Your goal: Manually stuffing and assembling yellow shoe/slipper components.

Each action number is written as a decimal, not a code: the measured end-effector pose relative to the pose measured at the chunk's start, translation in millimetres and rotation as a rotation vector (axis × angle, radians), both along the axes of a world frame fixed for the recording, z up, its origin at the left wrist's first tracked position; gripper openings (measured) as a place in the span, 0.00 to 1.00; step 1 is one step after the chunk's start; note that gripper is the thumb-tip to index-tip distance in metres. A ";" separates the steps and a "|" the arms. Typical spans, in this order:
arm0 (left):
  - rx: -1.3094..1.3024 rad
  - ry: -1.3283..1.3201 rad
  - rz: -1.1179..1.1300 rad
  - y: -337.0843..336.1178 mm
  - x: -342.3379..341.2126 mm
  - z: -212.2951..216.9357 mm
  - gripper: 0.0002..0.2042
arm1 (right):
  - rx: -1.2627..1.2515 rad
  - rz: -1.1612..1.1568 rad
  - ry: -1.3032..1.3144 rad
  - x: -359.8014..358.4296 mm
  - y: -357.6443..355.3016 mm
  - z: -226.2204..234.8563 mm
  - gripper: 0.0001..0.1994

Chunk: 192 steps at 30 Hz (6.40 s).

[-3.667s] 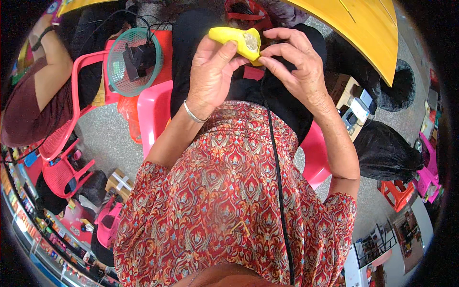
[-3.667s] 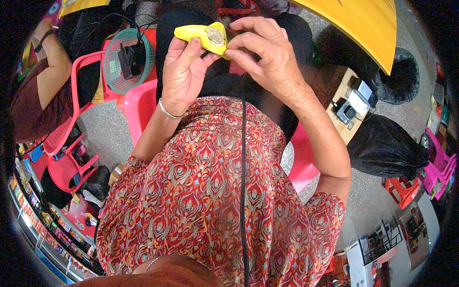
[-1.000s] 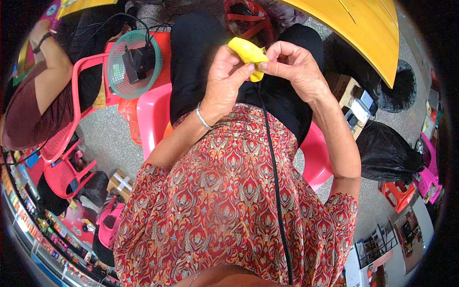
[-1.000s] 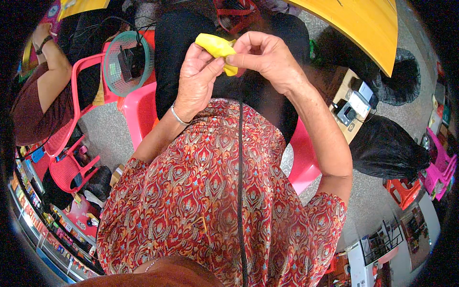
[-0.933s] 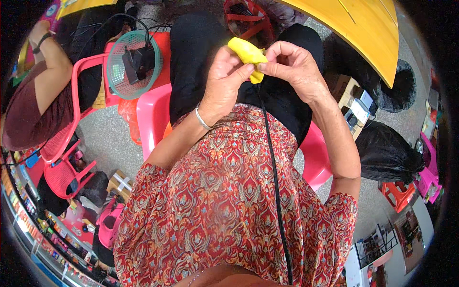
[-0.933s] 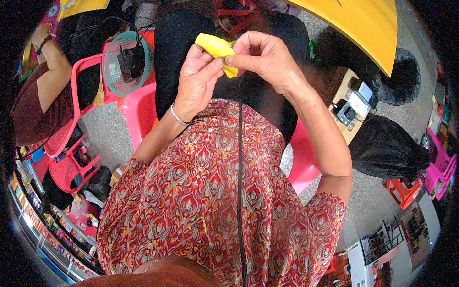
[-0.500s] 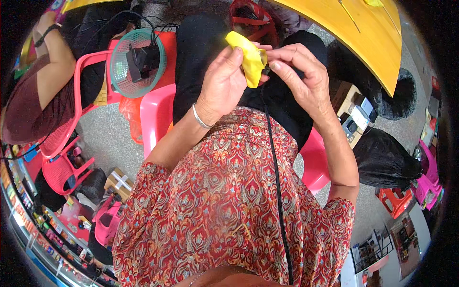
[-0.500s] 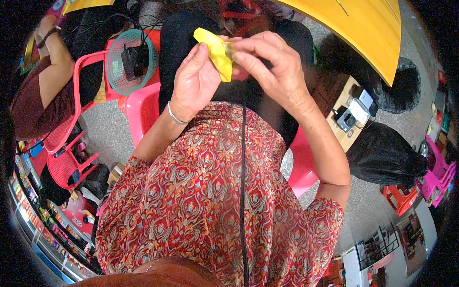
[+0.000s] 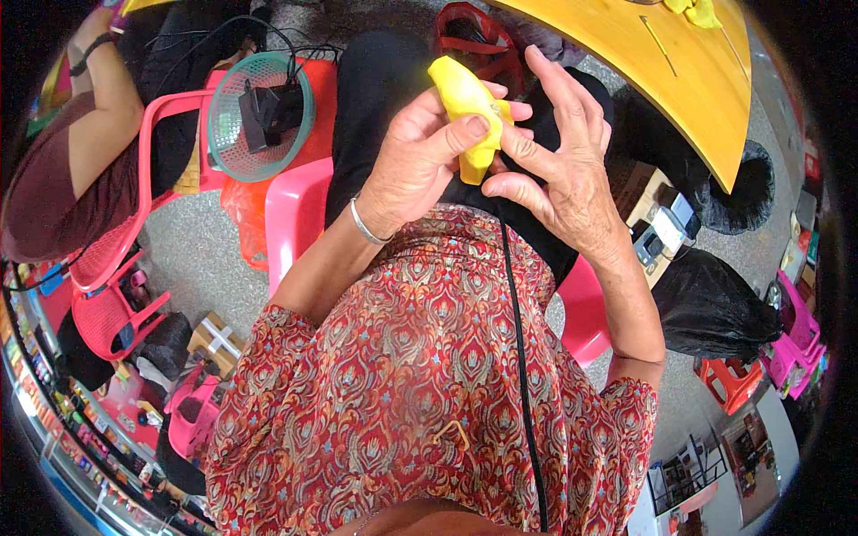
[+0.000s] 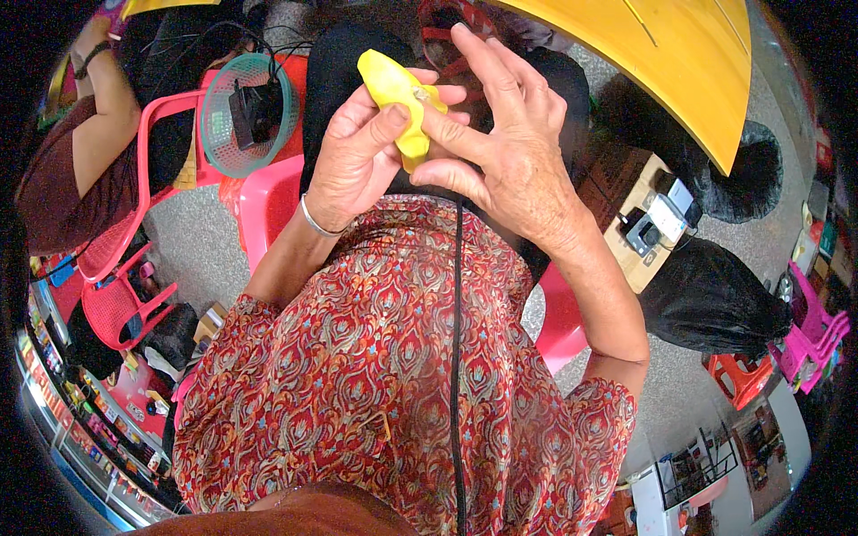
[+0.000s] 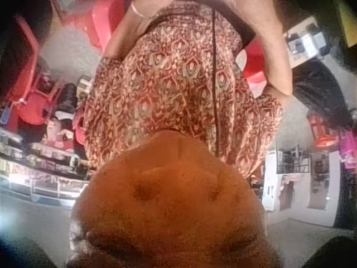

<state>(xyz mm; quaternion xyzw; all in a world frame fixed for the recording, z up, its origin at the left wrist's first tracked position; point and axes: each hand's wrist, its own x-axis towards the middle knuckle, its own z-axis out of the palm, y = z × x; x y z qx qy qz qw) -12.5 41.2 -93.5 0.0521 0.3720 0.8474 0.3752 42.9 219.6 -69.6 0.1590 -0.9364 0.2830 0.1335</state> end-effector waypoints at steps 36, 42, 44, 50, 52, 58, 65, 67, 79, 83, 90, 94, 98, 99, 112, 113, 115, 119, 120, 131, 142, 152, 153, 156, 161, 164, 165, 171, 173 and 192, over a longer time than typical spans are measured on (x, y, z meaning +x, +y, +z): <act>0.177 -0.112 -0.024 10.5 0.9 6.3 0.27 | -0.446 0.003 -0.209 -3.0 4.5 -16.9 0.21; 0.075 -0.080 0.050 8.5 7.8 13.0 0.16 | -0.411 0.179 -0.097 -2.1 6.0 -20.1 0.23; 0.037 -0.071 0.025 4.3 7.9 11.6 0.15 | -0.381 0.182 -0.069 -1.7 4.2 -18.4 0.24; -0.043 -0.020 -0.034 2.3 6.9 6.5 0.18 | -0.266 0.171 -0.074 -1.1 4.4 -16.4 0.25; -0.024 -0.141 0.025 7.2 4.4 5.1 0.13 | -0.320 0.130 -0.144 -0.6 3.3 -18.3 0.23; -0.070 -0.275 -0.203 4.0 -4.3 4.4 0.26 | -0.695 0.067 -0.252 -10.2 22.2 -1.9 0.12; -0.051 -0.297 -0.444 6.7 -0.7 -6.6 0.35 | -0.587 0.185 -0.357 -11.7 17.0 -8.6 0.22; 0.046 -0.397 -0.493 5.8 -4.4 -7.4 0.40 | -0.609 0.143 -0.358 -11.8 16.3 -15.0 0.20; -0.270 0.170 0.036 2.3 14.3 -15.9 0.18 | -1.427 -0.333 -0.672 -7.7 1.4 -34.8 0.12; -0.214 0.108 0.182 13.7 18.5 -24.5 0.21 | -1.244 -0.272 -0.512 -7.1 -19.8 -28.8 0.11; 0.138 -0.108 0.176 10.4 4.8 -8.3 0.19 | -0.352 -0.097 0.093 -3.2 -3.4 -9.2 0.16; 0.067 0.003 0.148 12.4 6.2 2.0 0.20 | -0.405 -0.120 0.023 1.3 -3.7 -6.3 0.17; 0.098 0.057 0.016 9.4 4.8 6.2 0.24 | -0.387 -0.056 0.025 1.1 -0.5 -1.9 0.17; 0.098 0.057 0.017 9.2 4.8 5.6 0.24 | -0.335 -0.006 0.050 1.3 -0.2 -0.1 0.17; 0.004 0.095 -0.040 6.5 8.7 14.0 0.23 | -0.103 0.028 -0.025 3.0 3.9 6.6 0.27; 0.003 0.091 -0.039 6.1 8.7 13.1 0.23 | -0.097 0.023 -0.046 4.2 4.3 7.2 0.27; -0.064 0.119 -0.053 4.8 6.6 10.5 0.23 | -0.081 0.023 -0.049 2.9 5.4 4.1 0.27; 0.014 0.058 -0.008 13.1 2.9 14.0 0.23 | -0.090 -0.004 -0.050 -1.2 8.5 -2.1 0.27; 0.125 -0.019 0.003 15.3 0.4 12.1 0.24 | -0.189 -0.015 -0.080 -1.8 7.1 -1.0 0.26; 0.020 0.006 -0.016 5.6 3.6 19.2 0.23 | 0.055 0.034 -0.029 2.0 5.3 7.0 0.26; 0.032 -0.086 0.054 16.8 5.9 8.1 0.19 | -0.528 0.002 -0.188 -2.1 3.0 -7.7 0.16; 0.087 -0.052 0.172 21.1 13.6 12.7 0.16 | -0.973 -0.094 -0.288 0.2 -2.3 -7.3 0.09; 0.080 -0.028 0.169 21.1 13.0 14.3 0.16 | -0.974 -0.095 -0.288 0.1 -1.5 -5.8 0.09; 0.050 0.032 0.124 20.7 12.7 10.1 0.19 | -0.756 -0.071 -0.170 0.0 1.1 -3.9 0.09; 0.119 -0.012 0.117 22.5 16.6 5.9 0.18 | -0.755 -0.159 -0.202 -1.2 3.8 -10.9 0.10; 0.110 0.007 0.146 24.7 18.6 3.6 0.18 | -0.913 -0.183 -0.283 -2.1 1.0 -8.9 0.14; 0.096 0.034 0.163 25.4 19.0 3.4 0.18 | -0.913 -0.181 -0.284 -2.5 2.2 -7.1 0.14; -0.028 0.088 0.237 29.0 21.9 11.5 0.18 | -0.872 -0.144 -0.464 4.4 0.9 -5.5 0.14; -0.027 0.044 0.199 24.7 19.5 14.7 0.18 | -0.893 -0.176 -0.507 3.3 1.6 -6.8 0.13; 0.067 -0.135 0.148 23.6 19.4 -5.1 0.18 | -1.145 -0.254 -0.484 -3.8 -10.7 -6.3 0.10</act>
